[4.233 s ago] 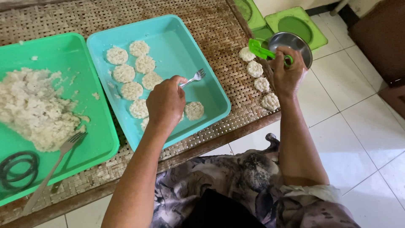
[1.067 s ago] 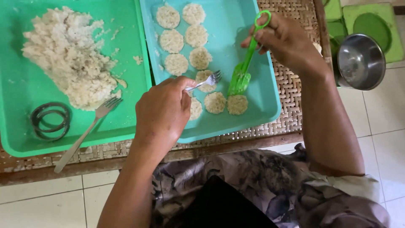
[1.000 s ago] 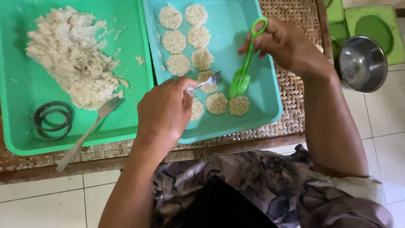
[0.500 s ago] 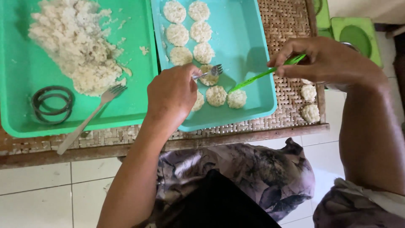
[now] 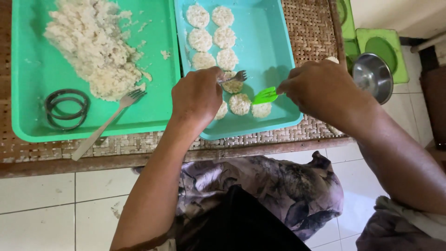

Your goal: Shaping rice mixture into small round cakes using a fork and a spatula on a tray

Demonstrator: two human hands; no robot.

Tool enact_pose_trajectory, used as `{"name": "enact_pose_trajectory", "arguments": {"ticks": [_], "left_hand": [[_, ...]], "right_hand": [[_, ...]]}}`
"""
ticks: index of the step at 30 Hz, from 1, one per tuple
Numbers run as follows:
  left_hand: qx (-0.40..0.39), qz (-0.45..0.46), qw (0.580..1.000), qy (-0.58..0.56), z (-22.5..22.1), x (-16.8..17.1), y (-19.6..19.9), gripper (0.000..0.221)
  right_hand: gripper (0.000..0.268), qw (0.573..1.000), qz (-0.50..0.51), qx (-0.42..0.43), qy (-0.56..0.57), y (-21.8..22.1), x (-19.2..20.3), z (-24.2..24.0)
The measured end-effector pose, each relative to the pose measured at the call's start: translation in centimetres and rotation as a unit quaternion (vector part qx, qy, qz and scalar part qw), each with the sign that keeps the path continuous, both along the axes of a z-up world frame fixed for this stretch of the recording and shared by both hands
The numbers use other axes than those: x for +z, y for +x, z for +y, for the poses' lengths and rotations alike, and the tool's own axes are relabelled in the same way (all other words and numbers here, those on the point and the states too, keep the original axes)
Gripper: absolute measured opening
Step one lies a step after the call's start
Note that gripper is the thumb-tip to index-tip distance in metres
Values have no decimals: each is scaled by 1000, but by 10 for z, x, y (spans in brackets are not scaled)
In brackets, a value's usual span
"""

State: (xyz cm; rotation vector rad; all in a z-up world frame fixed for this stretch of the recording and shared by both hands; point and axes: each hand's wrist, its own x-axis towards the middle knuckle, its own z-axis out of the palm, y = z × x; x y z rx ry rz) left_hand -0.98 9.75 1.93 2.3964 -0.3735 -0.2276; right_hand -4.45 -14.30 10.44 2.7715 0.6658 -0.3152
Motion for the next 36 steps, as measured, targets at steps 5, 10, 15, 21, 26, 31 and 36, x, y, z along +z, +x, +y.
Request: {"name": "enact_pose_trajectory", "arguments": {"ticks": [5, 10, 15, 21, 26, 31, 36], "left_hand": [[-5, -15, 1000, -8, 1, -3, 1, 35], [1, -26, 1000, -3, 0, -6, 1, 34], [-3, -14, 1000, -11, 2, -2, -1, 34], [9, -24, 1000, 6, 1, -5, 1, 27], [2, -9, 1000, 13, 1, -2, 0, 30], [0, -9, 1000, 17, 1, 0, 0, 32], [-12, 45, 998, 39, 1, 12, -1, 34]], "right_hand": [[28, 997, -20, 38, -71, -3, -2, 5], [26, 995, -14, 30, -96, -5, -2, 1], [26, 997, -34, 52, -55, -13, 0, 5], [24, 993, -33, 69, -87, -20, -5, -2], [31, 993, -33, 37, -110, -24, -6, -8], [29, 990, -62, 44, -123, -29, -7, -19], [56, 995, -70, 48, -59, -22, 5, -45]]}}
